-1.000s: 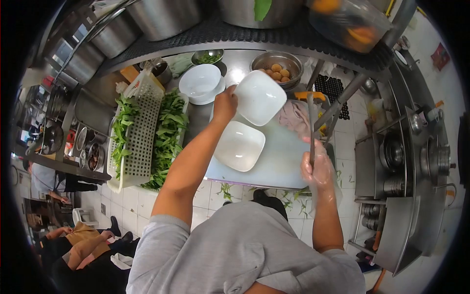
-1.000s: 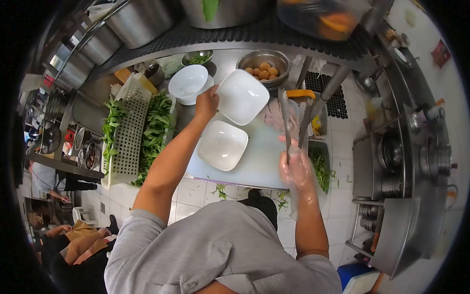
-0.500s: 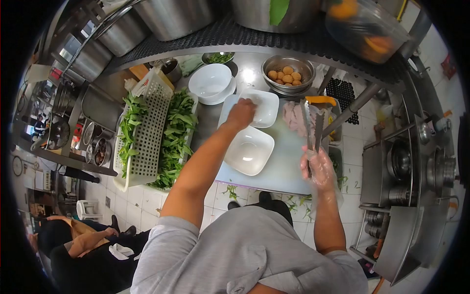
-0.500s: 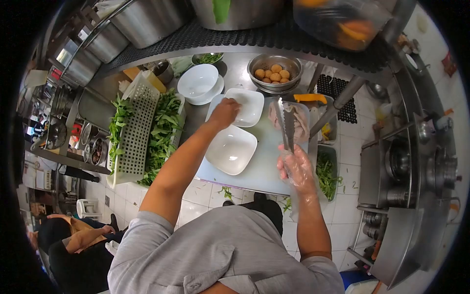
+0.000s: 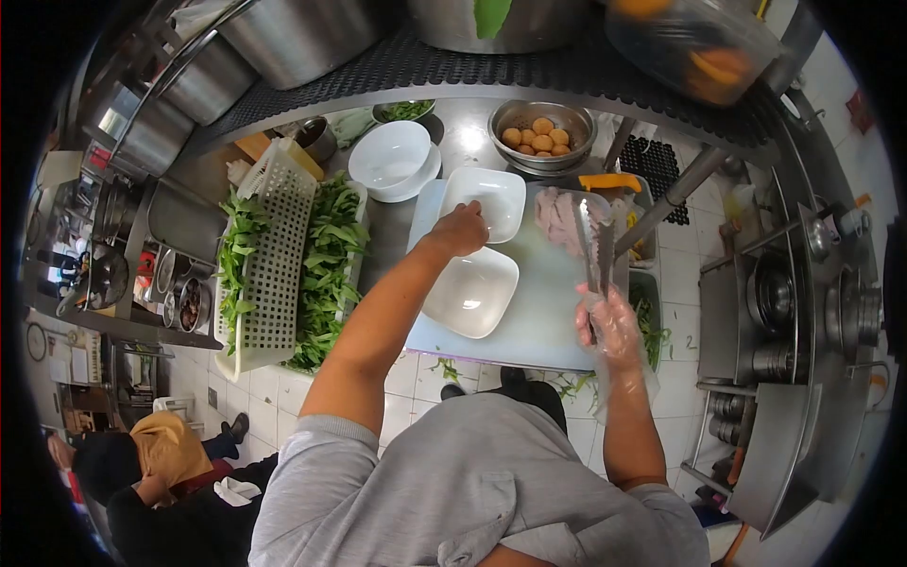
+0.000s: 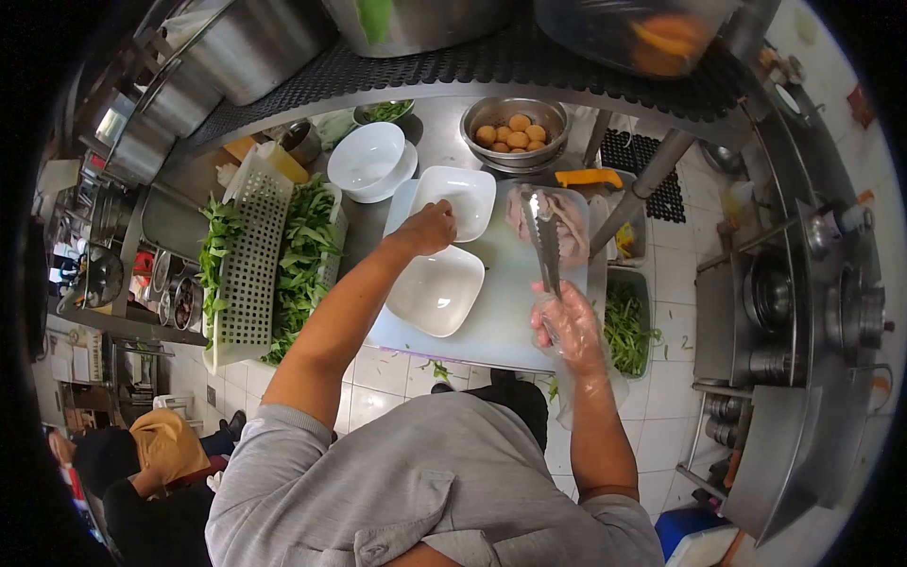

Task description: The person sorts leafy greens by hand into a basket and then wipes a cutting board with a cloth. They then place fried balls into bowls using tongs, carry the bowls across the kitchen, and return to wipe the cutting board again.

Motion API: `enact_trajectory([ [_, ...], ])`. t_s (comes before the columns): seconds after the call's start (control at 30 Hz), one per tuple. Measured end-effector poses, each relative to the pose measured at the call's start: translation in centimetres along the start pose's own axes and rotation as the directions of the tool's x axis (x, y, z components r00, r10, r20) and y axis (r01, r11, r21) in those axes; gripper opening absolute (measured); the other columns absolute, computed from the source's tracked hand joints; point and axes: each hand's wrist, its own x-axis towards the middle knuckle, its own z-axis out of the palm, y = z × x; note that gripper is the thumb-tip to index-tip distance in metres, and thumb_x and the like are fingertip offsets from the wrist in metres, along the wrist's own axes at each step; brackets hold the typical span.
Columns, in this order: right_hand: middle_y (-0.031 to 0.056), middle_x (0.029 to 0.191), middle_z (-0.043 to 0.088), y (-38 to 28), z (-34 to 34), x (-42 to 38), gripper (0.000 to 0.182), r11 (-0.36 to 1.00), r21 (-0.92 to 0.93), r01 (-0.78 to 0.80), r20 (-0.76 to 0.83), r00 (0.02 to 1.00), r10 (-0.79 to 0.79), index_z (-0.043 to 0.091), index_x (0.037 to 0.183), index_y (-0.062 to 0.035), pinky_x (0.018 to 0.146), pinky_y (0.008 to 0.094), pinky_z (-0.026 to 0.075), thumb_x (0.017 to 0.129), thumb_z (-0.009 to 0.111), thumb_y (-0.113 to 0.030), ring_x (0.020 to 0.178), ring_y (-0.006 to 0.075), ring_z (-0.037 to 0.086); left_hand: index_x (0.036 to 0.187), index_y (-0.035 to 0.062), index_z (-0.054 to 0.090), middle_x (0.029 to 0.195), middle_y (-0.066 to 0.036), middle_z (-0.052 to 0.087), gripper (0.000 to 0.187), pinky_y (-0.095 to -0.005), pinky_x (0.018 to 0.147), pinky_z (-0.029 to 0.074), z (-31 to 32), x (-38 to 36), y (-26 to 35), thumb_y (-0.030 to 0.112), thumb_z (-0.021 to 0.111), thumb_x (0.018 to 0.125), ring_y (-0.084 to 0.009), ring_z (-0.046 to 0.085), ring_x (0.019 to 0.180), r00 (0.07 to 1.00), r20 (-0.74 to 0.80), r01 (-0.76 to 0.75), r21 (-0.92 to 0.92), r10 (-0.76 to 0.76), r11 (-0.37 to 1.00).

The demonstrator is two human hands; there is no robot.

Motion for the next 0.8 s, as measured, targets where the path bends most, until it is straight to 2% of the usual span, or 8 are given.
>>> enact_trajectory([
  [0.07,0.0042,0.072,0.052,0.0,0.0,0.1,0.037,1.0,-0.014,-0.014,-0.013,1.0,0.013,0.049,0.117,-0.0031,0.047,0.0217,0.036,0.093,0.052,-0.031,0.053,0.009,0.044,0.095,-0.0012,0.065,0.117,-0.013,0.048,0.025,-0.0419,0.091,0.046,1.6,1.4,-1.2,0.015,0.047,0.087,-0.0297,0.049,0.108,0.984,0.076,-0.177,0.381,0.159,0.907],
  [0.1,0.0041,0.072,0.052,0.1,0.0,0.2,0.036,1.0,-0.021,0.005,-0.003,1.0,-0.005,0.049,0.117,-0.0032,0.047,0.0216,0.036,0.093,0.051,-0.03,0.053,0.009,0.044,0.095,-0.0012,0.065,0.117,-0.013,0.048,0.025,-0.0419,0.091,0.046,1.1,1.0,-0.9,0.015,0.047,0.087,-0.0297,0.049,0.108,0.985,0.074,-0.173,0.382,0.157,0.908],
  [0.17,0.004,0.072,0.052,0.0,0.1,0.5,0.036,0.999,-0.029,0.025,0.014,1.0,-0.025,0.049,0.117,-0.0032,0.048,0.0216,0.035,0.093,0.05,-0.03,0.054,0.0089,0.044,0.091,0.0002,0.066,0.114,-0.013,0.05,0.018,-0.04,0.087,0.05,0.2,0.2,-0.1,0.007,0.051,0.083,-0.0287,0.053,0.105,0.997,-0.07,-0.015,0.163,0.027,0.986],
  [0.3,0.0041,0.072,0.052,0.1,0.4,1.2,0.034,0.998,-0.064,0.02,0.018,1.0,-0.019,0.05,0.116,-0.0025,0.048,0.0219,0.036,0.094,0.049,-0.028,0.054,0.0093,0.045,0.091,0.0017,0.066,0.111,-0.012,0.052,0.016,-0.0379,0.083,0.052,-0.2,0.1,0.7,0.004,0.053,0.081,-0.0279,0.055,0.104,0.998,-0.066,0.019,0.261,-0.002,0.965],
  [0.37,0.0041,0.072,0.053,0.3,0.5,1.7,0.034,0.997,-0.07,0.016,0.024,1.0,-0.015,0.051,0.116,-0.0023,0.048,0.022,0.036,0.094,0.049,-0.028,0.054,0.0094,0.045,0.088,0.002,0.062,0.102,-0.014,0.055,0.014,-0.0387,0.082,0.051,-0.2,0.1,1.0,0.001,0.051,0.08,-0.0294,0.057,0.097,0.986,-0.169,0.027,0.189,0.005,0.982],
  [0.7,0.0017,0.077,0.056,2.3,-0.5,3.1,0.032,0.998,0.055,-0.017,-0.031,0.999,0.018,0.051,0.116,-0.006,0.049,0.0199,0.038,0.093,0.051,-0.029,0.058,0.0072,0.048,0.091,0.0015,0.06,0.098,-0.013,0.06,0.014,-0.0427,0.078,0.05,0.2,1.9,-0.2,0.008,0.052,0.081,-0.0313,0.061,0.09,0.978,-0.15,0.156,0.081,-0.143,0.984],
  [0.77,0.0008,0.078,0.056,1.9,-1.7,4.0,0.033,0.99,0.141,-0.008,-0.086,0.996,0.021,0.052,0.116,-0.0065,0.049,0.0201,0.038,0.093,0.05,-0.03,0.06,0.0075,0.048,0.091,0.0012,0.059,0.094,-0.014,0.06,0.014,-0.0448,0.075,0.049,-0.1,0.6,-0.9,0.01,0.052,0.083,-0.0311,0.062,0.086,0.916,-0.383,0.121,-0.016,-0.118,0.992],
  [0.8,0.0029,0.081,0.058,0.9,-2.9,5.2,0.032,0.986,0.117,-0.117,-0.154,0.979,0.134,0.052,0.116,-0.0075,0.05,0.0232,0.041,0.093,0.05,-0.03,0.063,0.0116,0.051,0.089,0.0013,0.058,0.091,-0.015,0.059,0.012,-0.0437,0.072,0.048,-0.8,-1.1,-0.6,0.011,0.053,0.083,-0.0306,0.061,0.084,0.865,-0.489,0.05,-0.14,-0.113,0.989],
])
